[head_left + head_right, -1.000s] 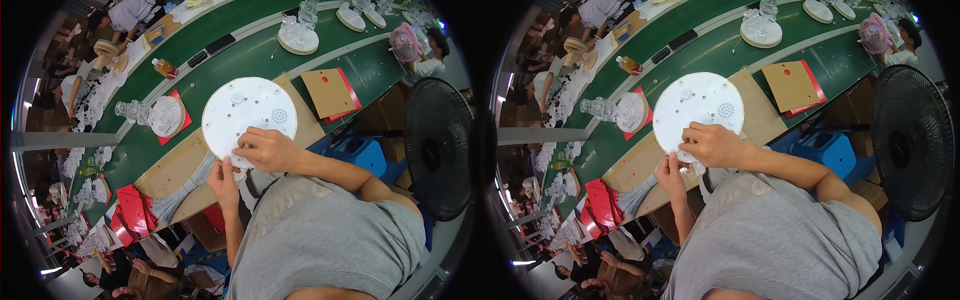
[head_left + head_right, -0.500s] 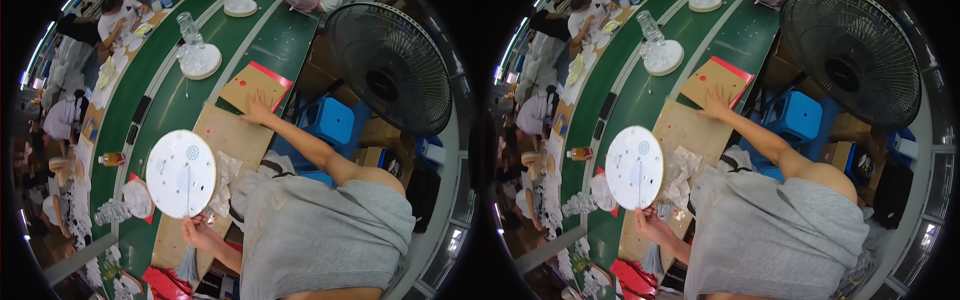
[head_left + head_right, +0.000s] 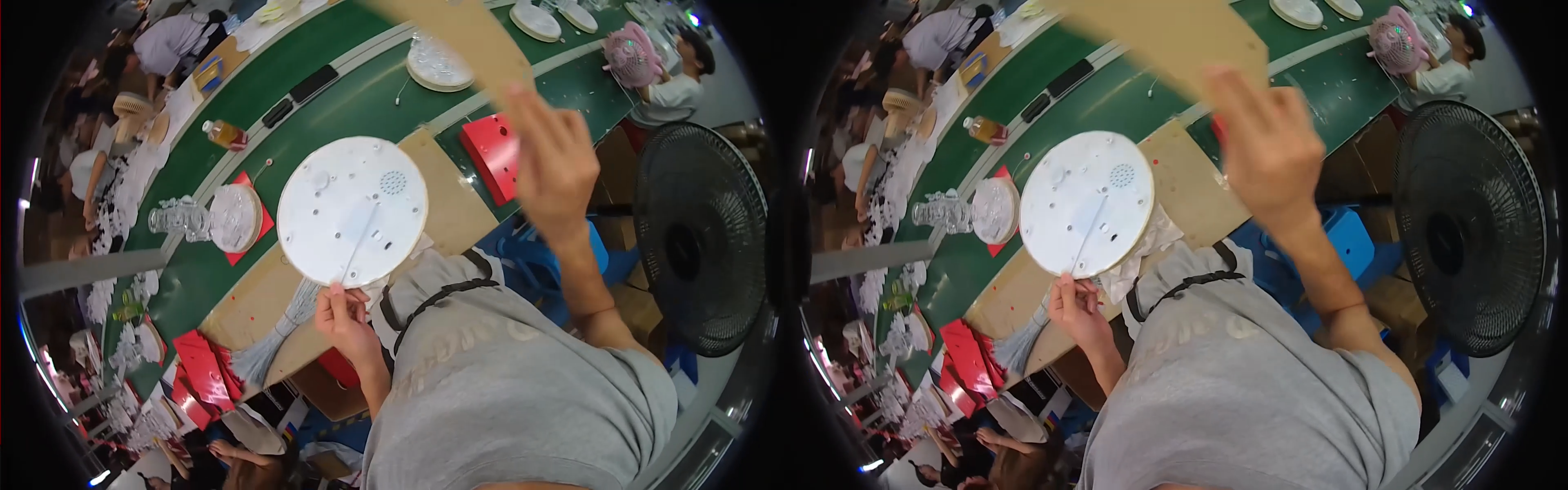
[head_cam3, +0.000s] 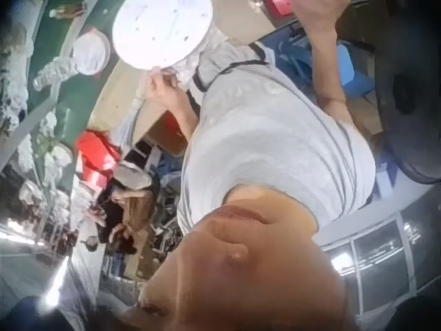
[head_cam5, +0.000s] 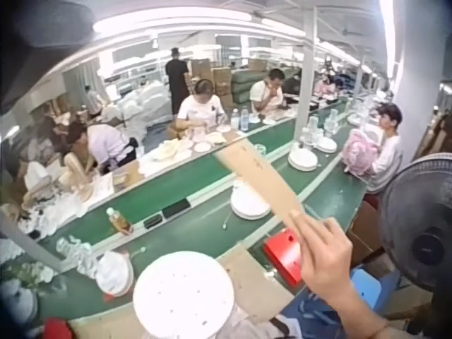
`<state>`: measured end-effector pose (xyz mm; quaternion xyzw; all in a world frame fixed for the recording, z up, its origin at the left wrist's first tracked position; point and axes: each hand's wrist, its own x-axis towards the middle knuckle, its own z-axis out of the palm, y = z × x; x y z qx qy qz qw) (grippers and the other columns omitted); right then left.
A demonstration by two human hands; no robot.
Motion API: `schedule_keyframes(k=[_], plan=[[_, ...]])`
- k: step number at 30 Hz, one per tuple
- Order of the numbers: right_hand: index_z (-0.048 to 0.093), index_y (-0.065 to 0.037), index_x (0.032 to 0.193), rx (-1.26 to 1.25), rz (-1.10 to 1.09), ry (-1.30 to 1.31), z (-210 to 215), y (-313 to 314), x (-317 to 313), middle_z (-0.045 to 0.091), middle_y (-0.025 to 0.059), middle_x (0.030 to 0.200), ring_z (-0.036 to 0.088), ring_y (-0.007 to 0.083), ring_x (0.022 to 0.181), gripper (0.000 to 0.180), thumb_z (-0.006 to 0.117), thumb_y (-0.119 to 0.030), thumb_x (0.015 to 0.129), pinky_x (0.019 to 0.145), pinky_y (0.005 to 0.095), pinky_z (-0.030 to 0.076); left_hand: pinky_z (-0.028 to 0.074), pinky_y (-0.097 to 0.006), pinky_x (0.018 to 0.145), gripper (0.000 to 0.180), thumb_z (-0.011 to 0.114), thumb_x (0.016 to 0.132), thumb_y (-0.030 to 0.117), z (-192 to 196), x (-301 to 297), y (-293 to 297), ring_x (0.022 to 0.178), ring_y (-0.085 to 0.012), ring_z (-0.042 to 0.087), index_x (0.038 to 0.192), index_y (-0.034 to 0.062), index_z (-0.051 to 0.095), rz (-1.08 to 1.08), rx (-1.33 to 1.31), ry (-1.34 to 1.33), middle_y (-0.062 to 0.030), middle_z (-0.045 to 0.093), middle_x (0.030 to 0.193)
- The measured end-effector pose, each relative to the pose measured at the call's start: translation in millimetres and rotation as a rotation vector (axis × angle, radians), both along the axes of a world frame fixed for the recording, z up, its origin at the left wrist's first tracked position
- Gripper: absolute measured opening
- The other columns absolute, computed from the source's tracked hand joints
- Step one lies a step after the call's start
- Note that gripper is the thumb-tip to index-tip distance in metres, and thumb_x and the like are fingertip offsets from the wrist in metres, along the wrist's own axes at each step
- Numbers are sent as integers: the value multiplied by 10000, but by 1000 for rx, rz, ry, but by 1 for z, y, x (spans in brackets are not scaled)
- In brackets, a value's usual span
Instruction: Threading lighting filaments through a template and packing components into boxes at an assembly station.
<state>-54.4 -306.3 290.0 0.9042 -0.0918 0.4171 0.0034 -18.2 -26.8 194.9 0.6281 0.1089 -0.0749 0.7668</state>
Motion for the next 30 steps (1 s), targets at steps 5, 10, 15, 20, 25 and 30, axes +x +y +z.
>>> schedule_keyframes(k=[5,10,15,20,25,30], plan=[[599,-11,1198,6,326,830,-3,117,16,639,109,1069,600,238,980,508,692,-158,721,740,365,490,240,-200,430,355,545,995,201,3,-1,-14,439,-55,346,674,72,467,-62,-13,-44,-69,563,605],[513,-131,1373,240,956,884,8,72,18,479,103,1412,388,271,1371,747,795,-315,706,1062,479,326,236,-205,437,358,532,997,189,5,-10,-9,451,-43,354,665,81,453,-21,-4,-55,-10,481,569],[524,-263,1393,-66,838,800,-35,40,29,480,98,1430,433,288,1337,726,765,-240,709,1012,466,385,243,-209,445,353,530,991,171,0,-11,0,472,-33,375,658,90,446,-5,-18,-83,-12,493,569],[682,-278,1217,-45,880,407,-53,62,17,602,94,1299,608,216,1073,487,689,-223,734,772,366,476,247,-202,460,304,473,1007,130,-10,-10,6,516,-43,412,711,64,493,58,-110,-5,24,471,598],[702,-269,1173,128,760,403,-57,101,18,613,77,1264,597,210,1106,470,740,-247,705,788,371,459,282,-203,490,249,484,987,171,-38,-23,6,553,-59,439,824,13,587,159,-78,-100,-25,575,709],[694,-267,1185,197,707,457,-58,104,16,605,57,1272,583,206,1128,472,758,-284,719,803,380,451,322,-224,513,371,433,997,286,-34,-28,7,588,-107,512,892,-24,609,111,-126,-88,-94,635,762]])
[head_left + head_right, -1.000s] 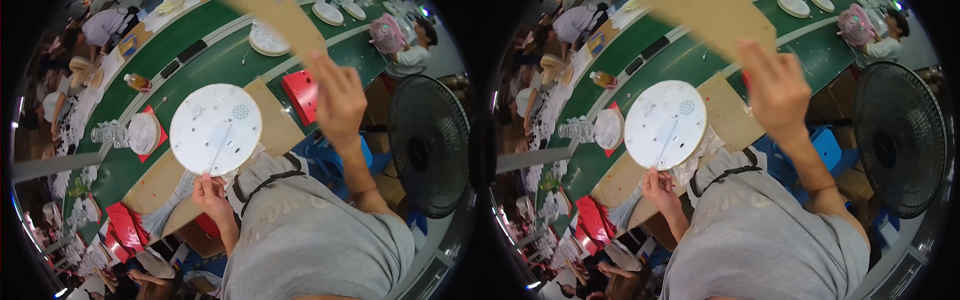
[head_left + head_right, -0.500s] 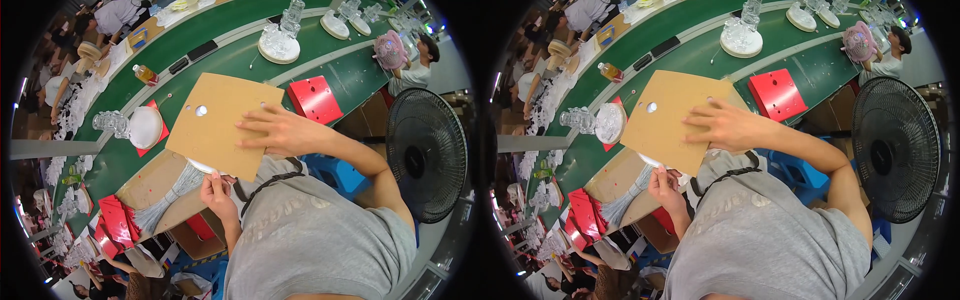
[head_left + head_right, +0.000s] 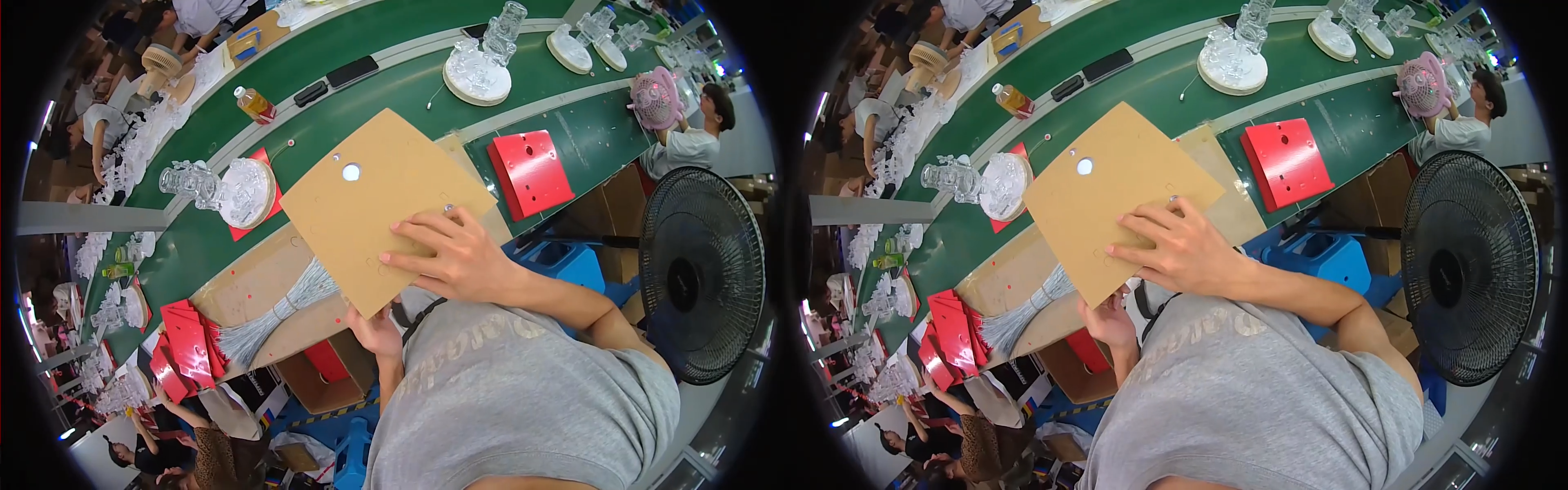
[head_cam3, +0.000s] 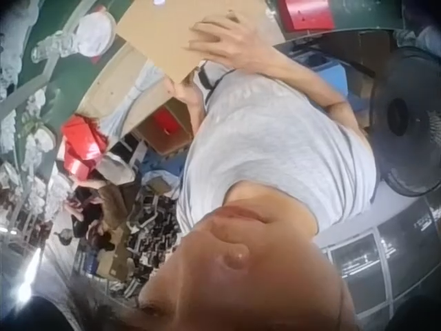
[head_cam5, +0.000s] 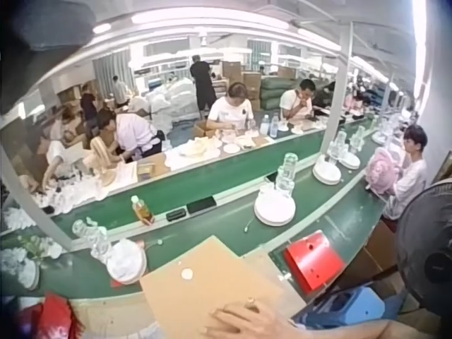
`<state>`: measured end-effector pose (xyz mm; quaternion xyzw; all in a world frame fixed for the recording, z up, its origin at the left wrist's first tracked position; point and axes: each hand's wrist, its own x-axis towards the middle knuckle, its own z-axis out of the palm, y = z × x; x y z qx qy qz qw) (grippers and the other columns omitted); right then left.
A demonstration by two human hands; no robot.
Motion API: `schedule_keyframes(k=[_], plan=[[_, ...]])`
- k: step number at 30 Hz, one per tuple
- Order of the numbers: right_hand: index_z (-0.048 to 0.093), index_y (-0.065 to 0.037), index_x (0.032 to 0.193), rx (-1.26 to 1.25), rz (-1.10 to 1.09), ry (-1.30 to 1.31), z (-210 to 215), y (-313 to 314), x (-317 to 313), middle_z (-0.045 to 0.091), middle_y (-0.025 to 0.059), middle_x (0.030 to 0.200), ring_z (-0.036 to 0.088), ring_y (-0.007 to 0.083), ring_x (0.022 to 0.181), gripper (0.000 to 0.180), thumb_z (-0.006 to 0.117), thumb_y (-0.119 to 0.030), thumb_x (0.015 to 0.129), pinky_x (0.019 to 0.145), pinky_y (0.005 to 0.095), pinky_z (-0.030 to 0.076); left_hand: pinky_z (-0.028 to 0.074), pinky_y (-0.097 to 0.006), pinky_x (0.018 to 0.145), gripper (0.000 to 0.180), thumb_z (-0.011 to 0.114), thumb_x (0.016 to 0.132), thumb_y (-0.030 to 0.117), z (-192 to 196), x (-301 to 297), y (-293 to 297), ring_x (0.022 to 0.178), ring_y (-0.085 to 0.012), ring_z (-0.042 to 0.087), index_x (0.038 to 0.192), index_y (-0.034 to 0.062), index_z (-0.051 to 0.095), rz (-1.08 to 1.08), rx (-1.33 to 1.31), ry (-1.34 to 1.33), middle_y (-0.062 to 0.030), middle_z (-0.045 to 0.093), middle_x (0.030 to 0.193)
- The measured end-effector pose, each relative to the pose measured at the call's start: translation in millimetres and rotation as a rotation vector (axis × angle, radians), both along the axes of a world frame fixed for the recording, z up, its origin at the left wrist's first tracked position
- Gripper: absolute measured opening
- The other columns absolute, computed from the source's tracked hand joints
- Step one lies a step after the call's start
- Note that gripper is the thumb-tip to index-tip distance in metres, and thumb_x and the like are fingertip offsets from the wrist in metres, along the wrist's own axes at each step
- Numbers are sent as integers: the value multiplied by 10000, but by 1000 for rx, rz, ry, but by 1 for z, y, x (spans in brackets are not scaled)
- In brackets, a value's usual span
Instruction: Threading lighting filaments through a template and packing components into boxes at an assembly station.
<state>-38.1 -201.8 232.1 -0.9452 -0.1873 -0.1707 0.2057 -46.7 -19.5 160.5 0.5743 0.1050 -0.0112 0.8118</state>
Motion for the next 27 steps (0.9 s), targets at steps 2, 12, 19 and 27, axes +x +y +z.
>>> schedule_keyframes(k=[2,12,19,27], plan=[[691,-267,1193,8,4,41,3,-3,1,602,48,1277,581,204,1130,467,756,-300,732,803,382,451,349,-224,539,427,412,996,342,-5,-1,4,630,-173,560,988,-45,593,-91,-234,-130,-123,637,810],[661,-282,1248,-30,90,89,1,-5,-5,583,32,1310,565,195,1149,529,758,-352,733,824,377,445,479,-290,551,488,438,994,407,25,22,28,652,-178,626,1021,-34,645,-342,23,229,-122,661,782],[647,-260,1270,-34,179,151,0,-3,-26,578,24,1306,563,204,1121,525,746,-383,769,857,383,450,485,-310,853,527,604,961,287,53,70,41,997,-188,632,1322,-87,512,-459,622,425,-179,659,1119],[533,-137,1389,147,-279,43,-8,-47,10,541,145,1374,520,285,1265,580,713,-238,847,1027,414,420,296,-351,1121,785,536,912,-29,42,61,21,1363,-242,383,1574,96,132,-341,309,-106,-150,283,1562]])
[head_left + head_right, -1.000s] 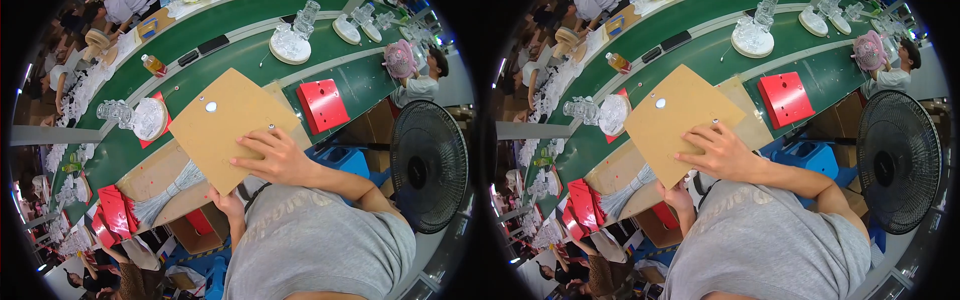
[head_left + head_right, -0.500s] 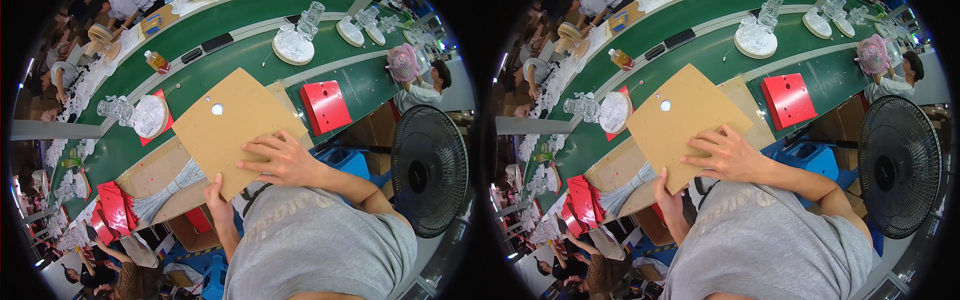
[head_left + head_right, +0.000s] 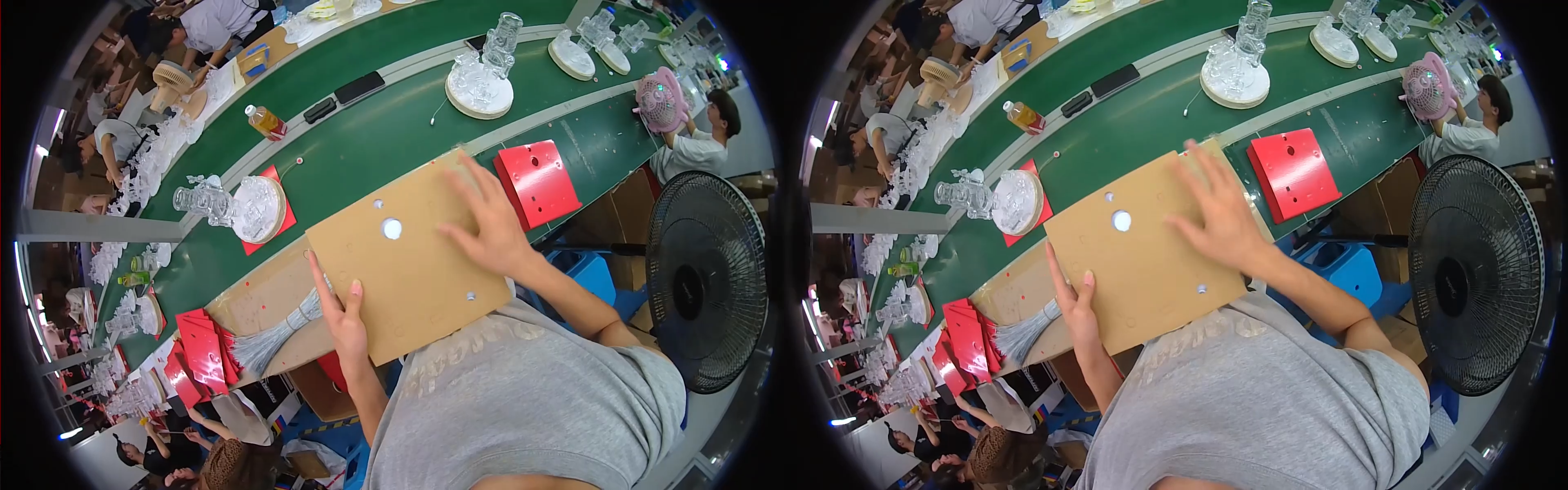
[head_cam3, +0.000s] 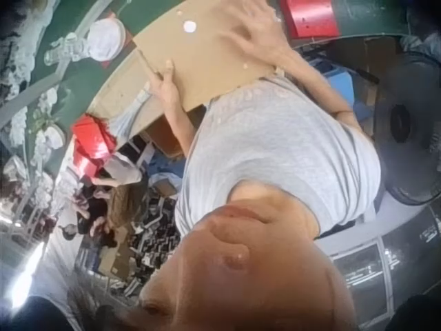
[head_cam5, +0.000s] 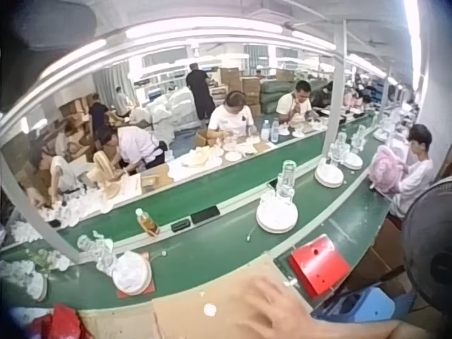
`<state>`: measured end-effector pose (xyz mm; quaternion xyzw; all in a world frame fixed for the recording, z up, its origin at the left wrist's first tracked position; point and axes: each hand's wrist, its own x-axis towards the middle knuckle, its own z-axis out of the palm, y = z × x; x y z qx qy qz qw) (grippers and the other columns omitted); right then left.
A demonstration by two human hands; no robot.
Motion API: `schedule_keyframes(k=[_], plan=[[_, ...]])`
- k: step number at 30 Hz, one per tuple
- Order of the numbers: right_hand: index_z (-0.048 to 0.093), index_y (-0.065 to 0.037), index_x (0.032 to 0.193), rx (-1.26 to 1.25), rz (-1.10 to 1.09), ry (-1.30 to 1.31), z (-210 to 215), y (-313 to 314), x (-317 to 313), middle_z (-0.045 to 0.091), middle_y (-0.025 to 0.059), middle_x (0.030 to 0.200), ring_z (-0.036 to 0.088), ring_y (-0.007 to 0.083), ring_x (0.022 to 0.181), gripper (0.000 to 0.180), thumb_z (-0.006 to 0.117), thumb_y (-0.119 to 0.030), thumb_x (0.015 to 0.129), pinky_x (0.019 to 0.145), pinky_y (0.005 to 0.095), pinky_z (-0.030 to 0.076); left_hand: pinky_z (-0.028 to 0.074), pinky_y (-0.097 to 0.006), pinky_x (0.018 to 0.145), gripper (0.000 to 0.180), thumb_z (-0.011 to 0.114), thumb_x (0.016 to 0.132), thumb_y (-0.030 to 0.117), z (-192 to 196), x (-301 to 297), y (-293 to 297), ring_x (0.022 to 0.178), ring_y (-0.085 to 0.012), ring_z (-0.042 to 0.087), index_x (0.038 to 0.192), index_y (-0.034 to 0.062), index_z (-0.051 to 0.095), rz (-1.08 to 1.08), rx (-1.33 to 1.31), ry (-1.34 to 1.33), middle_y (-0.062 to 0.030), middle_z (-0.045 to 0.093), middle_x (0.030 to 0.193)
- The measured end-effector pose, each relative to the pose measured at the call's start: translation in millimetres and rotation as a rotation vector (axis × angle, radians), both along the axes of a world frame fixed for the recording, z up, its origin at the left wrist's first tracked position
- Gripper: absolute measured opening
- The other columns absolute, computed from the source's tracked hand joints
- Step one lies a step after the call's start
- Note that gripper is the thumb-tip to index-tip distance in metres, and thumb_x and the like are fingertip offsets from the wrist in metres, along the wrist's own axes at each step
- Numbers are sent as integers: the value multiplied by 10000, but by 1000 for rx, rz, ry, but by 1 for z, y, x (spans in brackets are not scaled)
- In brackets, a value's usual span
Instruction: Threading lighting filaments through a template and packing components into boxes at an assembly station.
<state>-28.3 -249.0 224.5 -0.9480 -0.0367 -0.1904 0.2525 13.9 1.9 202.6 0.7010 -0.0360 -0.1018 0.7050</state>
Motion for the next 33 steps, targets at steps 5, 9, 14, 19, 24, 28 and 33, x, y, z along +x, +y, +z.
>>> schedule_keyframes(k=[5,9,14,19,24,28,33], plan=[[288,-124,1541,852,-95,335,-24,-17,5,430,193,1489,476,245,1320,739,658,-117,901,1078,317,369,266,-346,1140,801,543,884,-40,5,-2,-18,1400,-239,338,1570,83,150,-26,-92,42,-141,275,1574],[275,-128,1548,920,-90,316,-35,-16,8,400,155,1518,485,203,1294,754,654,-88,898,1066,301,374,252,-348,1151,751,532,860,-25,12,7,-15,1414,-245,327,1549,67,246,-72,-77,55,-147,291,1567],[260,-126,1554,1285,11,261,-39,-15,8,423,108,1497,477,162,1284,790,657,-28,879,1058,281,379,279,-349,1140,715,520,858,-14,8,13,-15,1390,-246,365,1532,64,296,-56,-66,36,-147,327,1547],[253,-103,1553,1244,-33,354,-28,-11,12,419,111,1498,449,163,1314,788,639,-3,873,1077,292,359,316,-343,1120,706,523,866,-34,6,22,-15,1365,-238,396,1530,79,309,-20,-70,54,-143,348,1535],[240,-109,1557,1652,68,388,-41,-15,3,384,134,1518,412,205,1363,825,614,32,836,1107,324,332,381,-331,1072,710,557,860,-71,12,30,-16,1321,-231,452,1517,90,342,-12,-59,83,-136,382,1514],[215,-96,1561,1734,185,204,-38,-8,4,320,172,1547,351,241,1408,868,577,64,788,1132,353,305,335,-330,1112,704,558,865,-34,14,32,-13,1360,-224,421,1522,72,329,-37,-66,97,-124,367,1537],[198,-89,1563,1592,165,266,-49,-16,13,330,182,1539,328,248,1425,883,592,36,783,1145,383,299,367,-346,1086,589,549,860,-56,7,40,-12,1299,-239,484,1435,49,473,-52,71,36,-157,493,1430]])
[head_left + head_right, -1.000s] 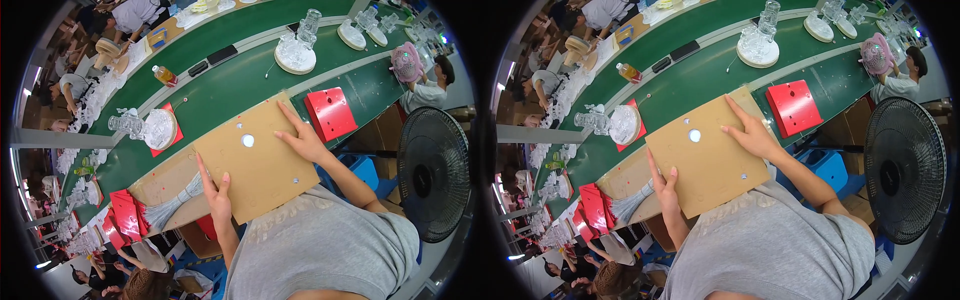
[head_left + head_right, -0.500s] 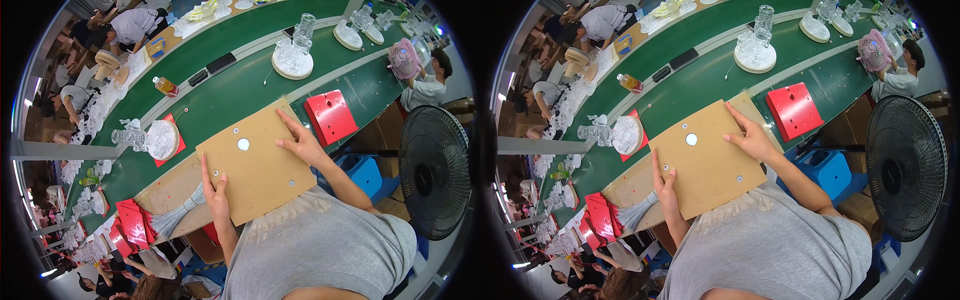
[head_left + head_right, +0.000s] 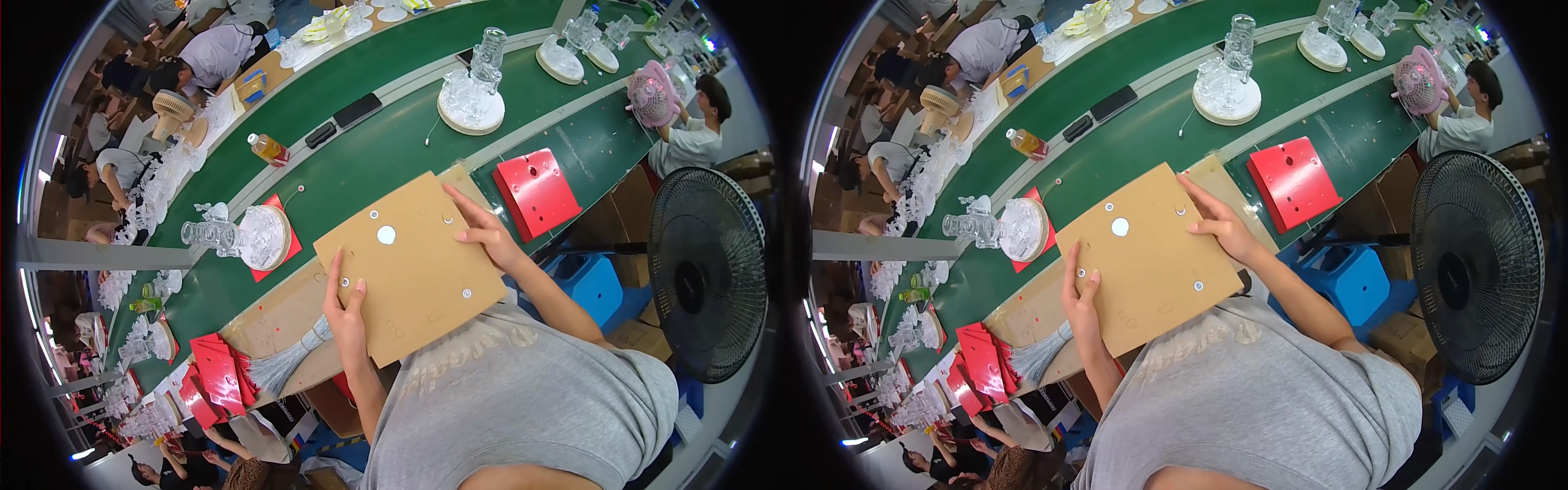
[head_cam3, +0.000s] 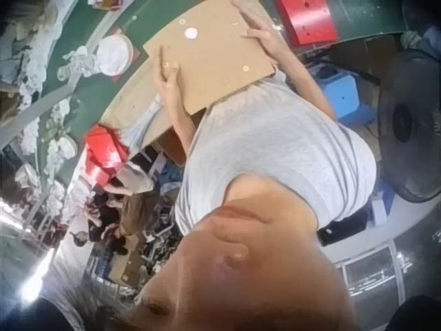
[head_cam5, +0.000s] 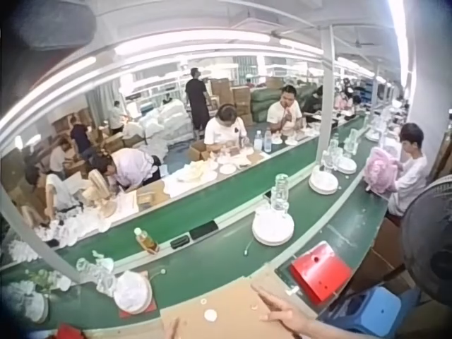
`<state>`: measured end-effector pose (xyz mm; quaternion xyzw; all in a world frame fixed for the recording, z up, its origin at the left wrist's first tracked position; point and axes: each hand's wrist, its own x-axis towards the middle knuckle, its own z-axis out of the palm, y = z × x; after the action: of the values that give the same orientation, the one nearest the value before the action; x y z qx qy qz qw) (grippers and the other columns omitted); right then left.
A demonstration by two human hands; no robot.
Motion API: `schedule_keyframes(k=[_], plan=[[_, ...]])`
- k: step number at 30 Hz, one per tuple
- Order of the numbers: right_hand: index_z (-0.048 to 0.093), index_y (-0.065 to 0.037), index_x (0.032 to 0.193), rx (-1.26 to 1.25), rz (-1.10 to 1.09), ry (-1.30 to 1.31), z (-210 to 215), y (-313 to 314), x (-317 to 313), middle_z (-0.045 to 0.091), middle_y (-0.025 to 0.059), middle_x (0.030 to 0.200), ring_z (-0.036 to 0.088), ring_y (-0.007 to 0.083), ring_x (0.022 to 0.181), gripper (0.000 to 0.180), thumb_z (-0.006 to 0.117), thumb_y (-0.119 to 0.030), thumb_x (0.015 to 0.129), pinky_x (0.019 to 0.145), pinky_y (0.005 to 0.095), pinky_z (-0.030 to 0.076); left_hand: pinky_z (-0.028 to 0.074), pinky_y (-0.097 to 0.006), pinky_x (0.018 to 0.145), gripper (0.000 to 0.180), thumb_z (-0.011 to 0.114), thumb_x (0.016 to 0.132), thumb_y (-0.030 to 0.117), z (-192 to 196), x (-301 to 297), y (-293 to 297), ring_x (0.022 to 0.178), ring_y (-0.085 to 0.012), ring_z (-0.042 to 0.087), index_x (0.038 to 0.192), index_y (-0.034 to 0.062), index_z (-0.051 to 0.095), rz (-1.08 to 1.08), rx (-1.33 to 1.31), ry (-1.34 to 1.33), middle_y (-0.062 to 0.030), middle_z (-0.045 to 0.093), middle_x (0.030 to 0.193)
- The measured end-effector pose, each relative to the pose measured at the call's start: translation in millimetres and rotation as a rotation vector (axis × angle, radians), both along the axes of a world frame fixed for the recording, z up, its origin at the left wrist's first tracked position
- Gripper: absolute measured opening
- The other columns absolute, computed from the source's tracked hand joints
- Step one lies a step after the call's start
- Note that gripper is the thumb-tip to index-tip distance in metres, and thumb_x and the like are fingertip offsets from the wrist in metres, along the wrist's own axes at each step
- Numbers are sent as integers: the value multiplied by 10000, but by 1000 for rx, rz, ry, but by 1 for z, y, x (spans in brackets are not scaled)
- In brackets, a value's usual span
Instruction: Threading lighting filaments through a template and packing components into boxes at an assembly station.
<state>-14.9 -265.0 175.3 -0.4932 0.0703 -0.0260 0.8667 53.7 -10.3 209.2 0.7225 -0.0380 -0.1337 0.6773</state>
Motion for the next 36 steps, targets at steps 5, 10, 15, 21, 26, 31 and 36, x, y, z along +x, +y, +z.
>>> schedule_keyframes(k=[5,10,15,21,26,31,36], plan=[[345,-109,1506,-1504,-63,-118,47,-12,11,313,140,1563,293,324,1446,726,668,-204,862,1150,435,314,344,-347,1101,532,552,858,-35,1,0,0,1312,-241,470,1386,28,525,6,33,-38,-156,505,1416],[469,-121,1415,-1248,220,-29,40,-4,32,271,87,1591,294,329,1445,617,690,-321,874,1127,438,356,372,-356,1077,518,533,859,-57,7,-3,-3,1273,-240,502,1372,16,524,-6,35,-106,-144,548,1368],[567,-97,1262,-1216,149,-94,37,7,27,315,100,1570,323,321,1434,496,727,-294,836,1122,421,360,388,-363,1057,467,638,846,-3,0,11,1,1220,-254,541,1308,39,585,-34,217,-177,-147,594,1297],[622,-83,1159,-1447,38,-310,63,-3,-5,424,111,1507,343,320,1427,500,795,-315,751,1123,477,331,405,-318,1003,325,732,821,54,-20,19,14,1101,-198,574,1134,18,655,-6,312,-179,-102,645,1121],[558,-141,1374,-1330,299,-266,56,-7,-35,414,50,1527,298,295,1453,803,832,-444,683,1146,521,268,372,-398,1051,435,749,800,63,-2,15,-2,1228,-270,533,1214,48,615,122,291,-288,-133,640,1177],[578,-176,1353,-1389,282,-168,55,-6,-37,410,33,1531,302,279,1453,757,828,-429,685,1154,579,223,280,-528,1126,732,794,758,144,26,-9,21,1374,-326,423,1419,98,481,-226,519,-727,-146,548,1388],[644,-176,1276,-1458,283,-197,61,-8,-36,462,34,1493,351,264,1432,605,814,-333,717,1159,582,223,162,-566,1168,933,828,714,241,26,-24,28,1436,-290,342,1499,70,355,-469,626,-545,-64,446,1508]])
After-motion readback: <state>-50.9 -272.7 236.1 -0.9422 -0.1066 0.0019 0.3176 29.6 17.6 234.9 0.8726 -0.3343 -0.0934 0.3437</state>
